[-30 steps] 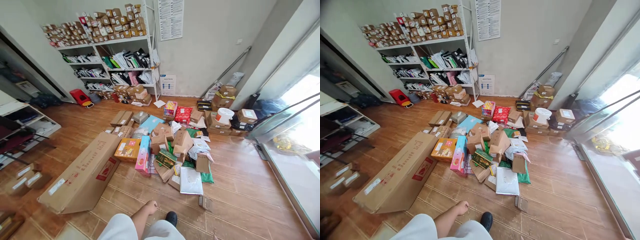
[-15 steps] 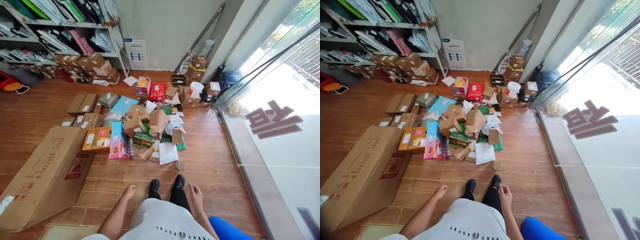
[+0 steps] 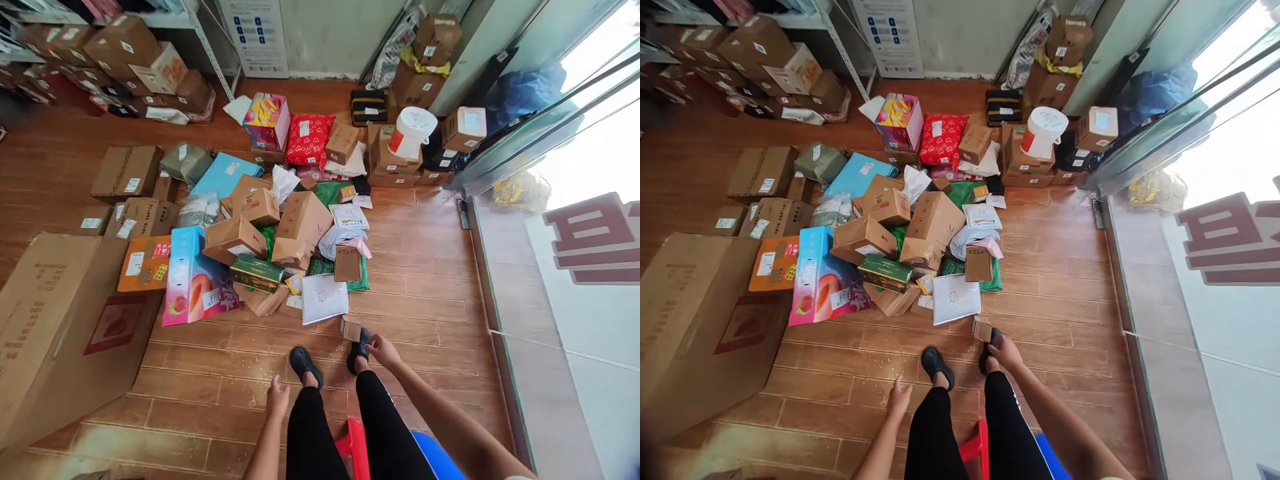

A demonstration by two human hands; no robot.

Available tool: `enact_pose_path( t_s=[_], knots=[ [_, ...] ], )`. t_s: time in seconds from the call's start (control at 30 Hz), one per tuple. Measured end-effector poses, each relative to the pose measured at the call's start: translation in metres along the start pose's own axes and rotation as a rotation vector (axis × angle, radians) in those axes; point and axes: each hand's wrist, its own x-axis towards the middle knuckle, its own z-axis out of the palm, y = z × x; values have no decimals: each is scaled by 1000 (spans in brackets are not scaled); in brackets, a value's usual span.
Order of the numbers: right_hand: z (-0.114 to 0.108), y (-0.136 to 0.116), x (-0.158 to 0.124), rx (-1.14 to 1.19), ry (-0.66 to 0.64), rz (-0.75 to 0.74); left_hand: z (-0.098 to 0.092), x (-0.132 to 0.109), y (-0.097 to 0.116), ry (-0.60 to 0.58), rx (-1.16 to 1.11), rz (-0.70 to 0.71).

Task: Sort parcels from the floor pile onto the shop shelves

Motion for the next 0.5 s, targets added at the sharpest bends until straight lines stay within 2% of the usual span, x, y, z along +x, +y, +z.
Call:
enact_pose_path(
  t_s=[0.1, 0.23, 0.33, 0.4, 0.47, 0.5],
  knots=[
    [16, 47, 111, -100, 40, 62, 77, 83, 35, -29, 28, 62],
    [71, 107, 263, -163, 106, 95, 163, 237, 80, -19, -19, 240],
    [115, 148, 377, -161, 167, 85, 212, 357, 107, 43, -70, 297],
    [138, 172, 449, -136, 230, 59, 239, 426, 120, 89, -112, 312],
    [154, 190, 512, -89, 327, 38, 262, 477, 130, 114, -158, 324],
    [159, 195, 539, -56, 391, 32, 271, 495, 134, 116, -181, 335]
  ],
)
